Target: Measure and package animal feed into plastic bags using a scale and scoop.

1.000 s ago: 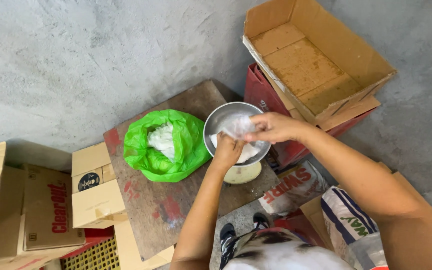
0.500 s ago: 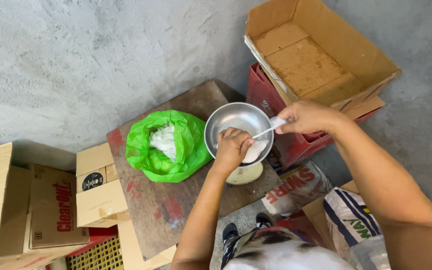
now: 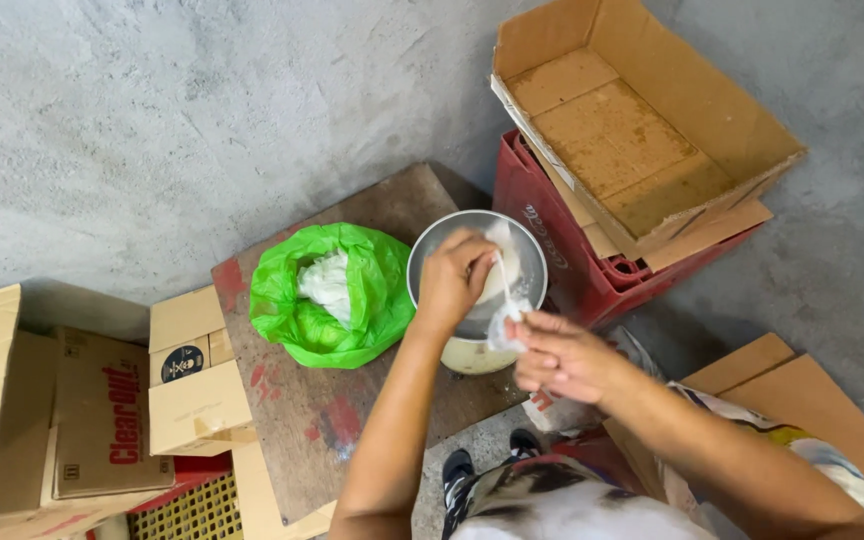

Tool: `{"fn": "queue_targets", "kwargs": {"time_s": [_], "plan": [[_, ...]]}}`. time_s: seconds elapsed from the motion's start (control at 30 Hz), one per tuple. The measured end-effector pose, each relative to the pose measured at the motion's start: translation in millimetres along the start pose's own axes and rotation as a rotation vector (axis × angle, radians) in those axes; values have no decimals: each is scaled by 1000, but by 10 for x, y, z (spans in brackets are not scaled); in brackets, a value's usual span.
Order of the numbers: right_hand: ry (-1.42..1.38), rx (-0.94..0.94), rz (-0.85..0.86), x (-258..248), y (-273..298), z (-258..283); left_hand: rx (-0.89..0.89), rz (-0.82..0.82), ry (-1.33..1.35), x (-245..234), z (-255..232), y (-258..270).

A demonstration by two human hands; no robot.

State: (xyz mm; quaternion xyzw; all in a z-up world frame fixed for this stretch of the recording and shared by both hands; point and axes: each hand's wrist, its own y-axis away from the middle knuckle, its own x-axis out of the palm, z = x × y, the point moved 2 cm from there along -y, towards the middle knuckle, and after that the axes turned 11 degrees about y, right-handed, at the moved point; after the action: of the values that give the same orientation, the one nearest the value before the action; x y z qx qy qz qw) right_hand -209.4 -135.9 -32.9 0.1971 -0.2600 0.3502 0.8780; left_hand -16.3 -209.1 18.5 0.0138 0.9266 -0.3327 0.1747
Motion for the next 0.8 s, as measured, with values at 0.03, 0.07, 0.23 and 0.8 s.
{"fn": "queue_targets", "kwargs": {"time_s": [0.03, 0.07, 0.23, 0.8], "plan": [[0, 4, -2, 67, -41, -43, -3, -1, 2, -26, -103, -95], [-117, -12, 86, 150, -85, -70, 45, 7, 64, -52, -221, -208], [-249, -120, 306, 183, -562, -241, 136, 68, 336, -200, -847, -572], [1058, -498, -202, -76, -595, 902, -196, -67, 302, -107, 53, 134]]}}
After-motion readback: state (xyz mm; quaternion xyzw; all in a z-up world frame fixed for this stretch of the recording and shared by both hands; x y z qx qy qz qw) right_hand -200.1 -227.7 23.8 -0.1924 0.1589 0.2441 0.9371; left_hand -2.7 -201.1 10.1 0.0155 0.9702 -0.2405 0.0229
